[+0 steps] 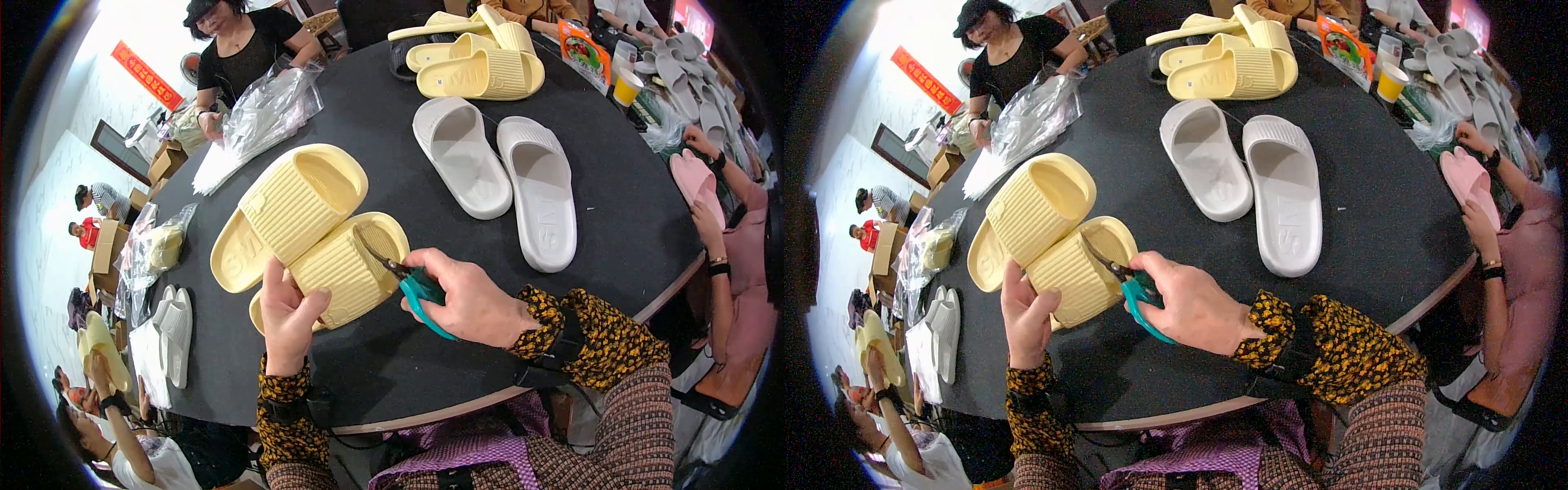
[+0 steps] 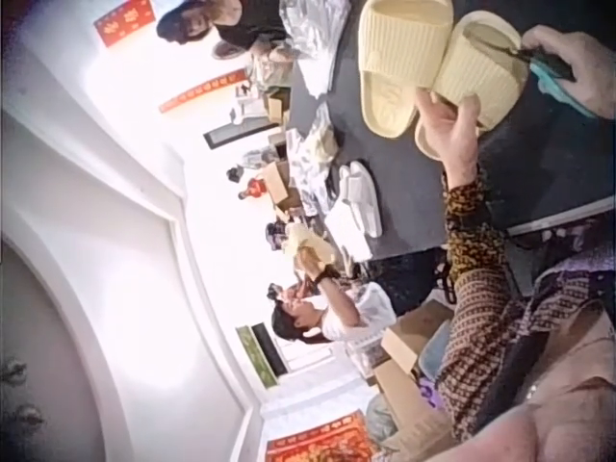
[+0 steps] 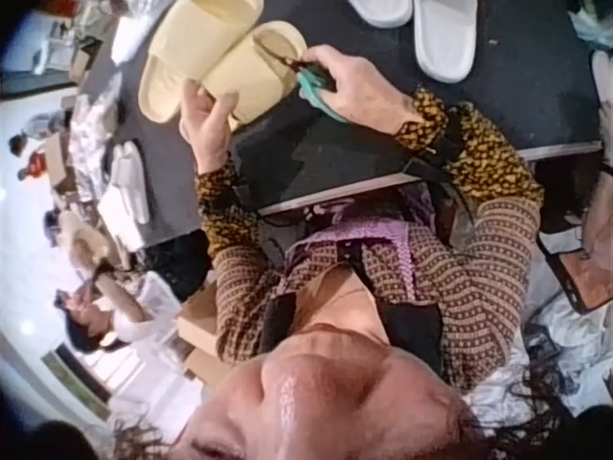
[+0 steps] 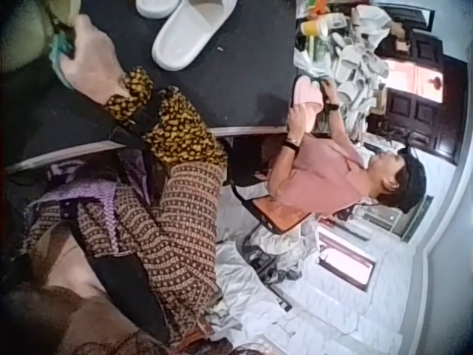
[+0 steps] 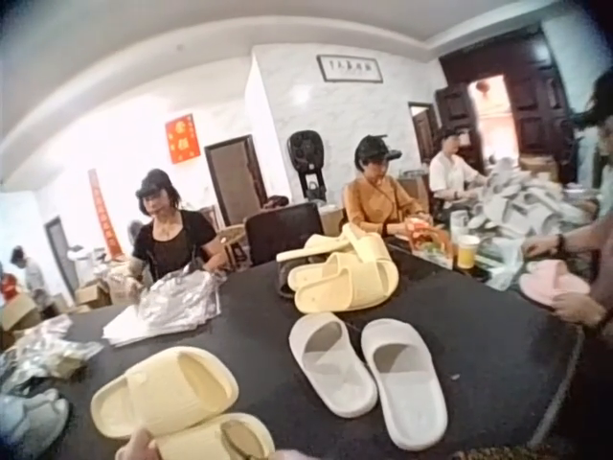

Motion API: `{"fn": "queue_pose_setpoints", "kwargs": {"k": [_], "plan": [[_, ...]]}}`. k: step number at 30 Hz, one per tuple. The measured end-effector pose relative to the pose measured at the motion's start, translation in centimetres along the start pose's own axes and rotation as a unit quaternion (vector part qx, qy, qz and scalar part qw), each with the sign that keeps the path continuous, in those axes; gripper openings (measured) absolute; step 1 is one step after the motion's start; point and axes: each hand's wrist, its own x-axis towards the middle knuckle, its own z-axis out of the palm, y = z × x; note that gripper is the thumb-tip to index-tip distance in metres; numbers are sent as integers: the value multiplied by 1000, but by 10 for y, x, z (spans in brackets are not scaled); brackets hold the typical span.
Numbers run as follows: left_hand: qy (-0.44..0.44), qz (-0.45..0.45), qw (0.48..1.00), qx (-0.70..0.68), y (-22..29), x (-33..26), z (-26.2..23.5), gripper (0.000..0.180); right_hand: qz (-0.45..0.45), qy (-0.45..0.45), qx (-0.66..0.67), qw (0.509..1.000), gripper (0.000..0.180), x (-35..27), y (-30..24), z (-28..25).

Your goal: Trimming excess material and threads from slippers using scissors in a manufacturing environment.

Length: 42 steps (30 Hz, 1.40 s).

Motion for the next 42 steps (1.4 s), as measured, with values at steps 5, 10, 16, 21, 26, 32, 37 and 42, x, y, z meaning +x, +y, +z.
{"fn": "queue_pose_setpoints", "kwargs": {"k": [5,10,16,21,26,32,37,42], "plan": [[-42,-15,998,39,5,-3,5,70,-32,57,-29,997,47,3,1,-6],[-68,-40,995,60,10,-7,9,68,-44,69,-47,995,45,3,-2,-8],[-114,-39,989,86,6,-8,9,67,-54,80,-35,995,43,5,-2,-11],[-122,-43,986,105,5,-10,11,69,-65,94,-49,992,41,6,1,-12],[-125,-56,985,109,5,-11,10,72,-58,95,-40,993,41,5,2,-10],[-127,-50,984,117,6,-12,9,72,-55,119,4,991,40,6,-7,-11],[-136,-46,982,119,6,-12,10,71,-42,126,13,991,39,6,-8,-13],[-132,-52,983,115,8,-13,11,69,-75,133,21,988,38,6,-3,-10]]}}
